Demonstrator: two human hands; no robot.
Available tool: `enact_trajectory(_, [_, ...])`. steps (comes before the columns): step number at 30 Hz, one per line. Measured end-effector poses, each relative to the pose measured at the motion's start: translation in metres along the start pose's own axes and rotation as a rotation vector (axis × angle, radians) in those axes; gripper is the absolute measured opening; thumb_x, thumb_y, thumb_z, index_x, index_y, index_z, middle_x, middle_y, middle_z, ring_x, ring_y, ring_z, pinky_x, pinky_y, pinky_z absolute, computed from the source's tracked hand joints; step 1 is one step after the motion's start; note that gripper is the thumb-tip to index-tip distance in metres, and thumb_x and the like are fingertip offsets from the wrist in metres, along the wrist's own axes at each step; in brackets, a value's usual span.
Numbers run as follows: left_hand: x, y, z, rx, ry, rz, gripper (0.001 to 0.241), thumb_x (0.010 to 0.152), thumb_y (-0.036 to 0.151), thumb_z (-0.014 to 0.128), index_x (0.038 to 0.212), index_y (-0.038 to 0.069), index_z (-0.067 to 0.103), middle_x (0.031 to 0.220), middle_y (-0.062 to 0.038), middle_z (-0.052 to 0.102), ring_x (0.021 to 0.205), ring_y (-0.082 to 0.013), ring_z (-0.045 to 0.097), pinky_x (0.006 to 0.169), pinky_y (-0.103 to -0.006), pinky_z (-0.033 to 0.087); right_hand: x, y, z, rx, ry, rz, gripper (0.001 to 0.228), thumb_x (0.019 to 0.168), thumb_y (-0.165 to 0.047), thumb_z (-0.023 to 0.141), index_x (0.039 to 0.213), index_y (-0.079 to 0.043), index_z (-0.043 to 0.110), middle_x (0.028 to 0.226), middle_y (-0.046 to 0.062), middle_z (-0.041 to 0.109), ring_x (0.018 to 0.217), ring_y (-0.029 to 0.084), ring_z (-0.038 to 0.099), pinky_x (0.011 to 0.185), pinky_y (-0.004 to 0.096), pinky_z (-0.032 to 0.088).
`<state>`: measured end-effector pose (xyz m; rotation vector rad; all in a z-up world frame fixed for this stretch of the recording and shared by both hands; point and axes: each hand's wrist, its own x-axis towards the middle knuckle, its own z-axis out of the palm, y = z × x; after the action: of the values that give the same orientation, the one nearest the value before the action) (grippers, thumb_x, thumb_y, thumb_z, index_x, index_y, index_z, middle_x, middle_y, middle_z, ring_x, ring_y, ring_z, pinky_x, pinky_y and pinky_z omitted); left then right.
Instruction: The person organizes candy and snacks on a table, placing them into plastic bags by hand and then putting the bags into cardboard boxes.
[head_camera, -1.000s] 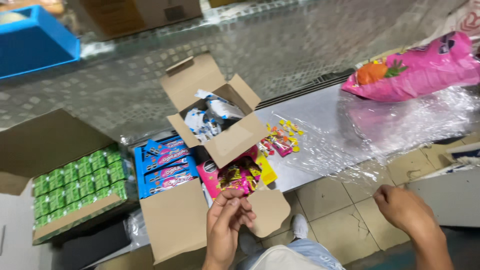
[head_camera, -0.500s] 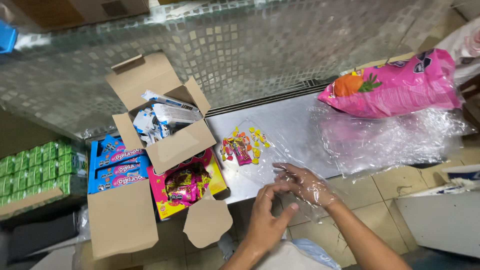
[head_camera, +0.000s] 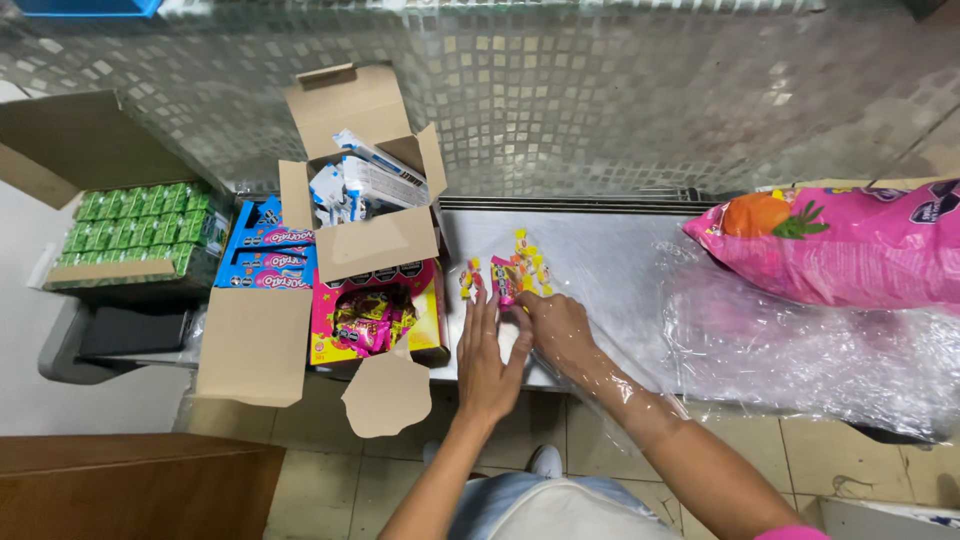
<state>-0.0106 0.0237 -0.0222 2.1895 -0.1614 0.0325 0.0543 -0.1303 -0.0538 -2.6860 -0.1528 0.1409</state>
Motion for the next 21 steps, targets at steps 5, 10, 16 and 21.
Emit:
enact_trajectory(5, [0.020,0.000,0.014,0.212,-0.136,-0.071,0.070,0.114,0.055,0.034,0.172,0.015,0.034,0.180,-0.020,0.027,0.167,-0.0438,0.017,0.131,-0.0620,0.008,-0.081,0.028,-0.064,0.118,-0.029,0.009,0.021,0.107,-0.024,0.059,0.115,-0.012,0.074,0.099,0.018,0.085,0.092,0.044,0.082,0.080,0.056,0.065])
enact_trajectory(10, [0.052,-0.009,0.030,0.422,-0.184,-0.069,0.074,0.110,0.061,0.030,0.170,0.019,0.036,0.180,-0.013,0.025,0.168,-0.0356,0.012,0.133,-0.0579,0.003,-0.174,0.072,-0.109,0.389,0.052,0.173,0.011,0.095,-0.018,0.075,0.101,-0.010,0.079,0.089,0.008,0.086,0.082,0.024,0.078,0.072,0.038,0.063])
enact_trajectory(16, [0.047,-0.004,0.042,0.205,-0.021,-0.009,0.068,0.109,0.055,0.036,0.160,0.012,0.049,0.178,-0.012,0.032,0.168,-0.0358,0.013,0.129,-0.0611,0.011,-0.267,0.093,-0.160,0.412,0.367,0.198,0.009,0.077,-0.006,0.081,0.084,-0.009,0.085,0.085,-0.003,0.090,0.065,0.003,0.072,0.065,0.020,0.062])
enact_trajectory(21, [-0.005,0.088,0.000,-0.422,-0.057,0.128,0.045,0.105,0.037,0.062,0.143,0.013,0.062,0.145,-0.014,0.061,0.142,-0.0294,0.052,0.116,-0.0425,0.050,-0.254,0.067,-0.160,0.461,0.430,0.039,0.012,0.076,-0.001,0.077,0.086,-0.007,0.081,0.094,0.001,0.090,0.080,0.006,0.083,0.073,0.020,0.072])
